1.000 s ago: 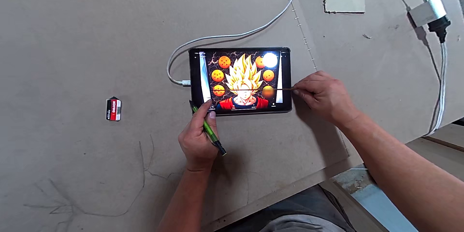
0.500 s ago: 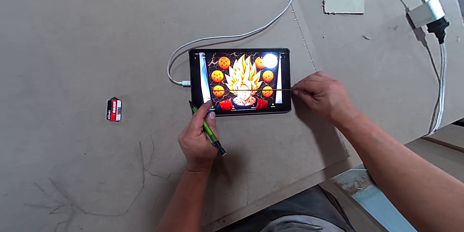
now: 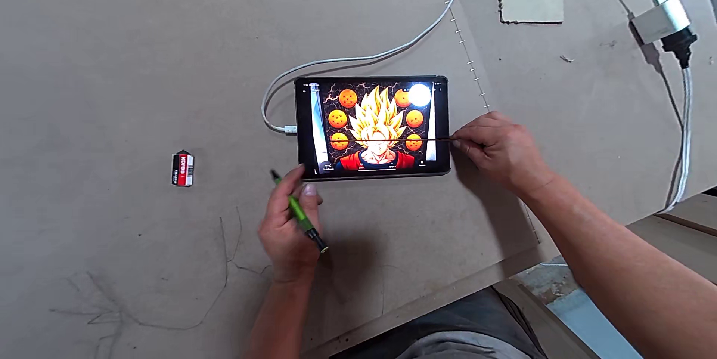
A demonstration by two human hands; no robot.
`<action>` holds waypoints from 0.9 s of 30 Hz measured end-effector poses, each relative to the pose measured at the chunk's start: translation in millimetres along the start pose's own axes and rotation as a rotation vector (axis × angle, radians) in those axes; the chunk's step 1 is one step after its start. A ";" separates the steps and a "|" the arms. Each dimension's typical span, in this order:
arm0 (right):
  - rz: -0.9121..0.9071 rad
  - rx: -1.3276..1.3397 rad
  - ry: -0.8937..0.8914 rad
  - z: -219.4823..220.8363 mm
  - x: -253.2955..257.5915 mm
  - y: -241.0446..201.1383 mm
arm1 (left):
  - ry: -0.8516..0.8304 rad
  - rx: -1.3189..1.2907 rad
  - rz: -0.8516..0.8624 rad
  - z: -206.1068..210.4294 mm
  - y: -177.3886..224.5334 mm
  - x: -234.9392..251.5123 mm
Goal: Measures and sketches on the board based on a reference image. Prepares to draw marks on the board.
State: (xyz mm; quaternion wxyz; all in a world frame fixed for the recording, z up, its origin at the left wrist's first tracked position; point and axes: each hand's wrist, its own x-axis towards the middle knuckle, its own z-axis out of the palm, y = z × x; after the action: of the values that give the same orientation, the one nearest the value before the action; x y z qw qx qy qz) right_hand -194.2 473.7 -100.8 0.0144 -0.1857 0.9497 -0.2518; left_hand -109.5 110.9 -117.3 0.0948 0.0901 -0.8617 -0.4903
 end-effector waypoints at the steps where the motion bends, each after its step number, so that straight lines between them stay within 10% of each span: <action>1: 0.000 -0.004 0.001 -0.1 -0.1 0.4 | 0.031 0.010 -0.005 -10.7 -4.3 -5.9; 9: -0.009 0.009 0.007 0.3 0.1 0.2 | 0.065 0.534 -0.007 -93.7 -68.9 -63.5; 27: 0.015 -0.005 -0.007 -0.3 -0.3 -0.8 | 0.069 0.646 0.050 -91.0 -76.8 -62.9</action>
State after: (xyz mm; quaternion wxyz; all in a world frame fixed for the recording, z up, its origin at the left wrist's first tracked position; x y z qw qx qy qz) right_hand -193.7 473.3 -100.2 0.0190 -0.1794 0.9517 -0.2485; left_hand -21.0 12.6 -142.6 0.1025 0.1111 -0.9709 -0.1857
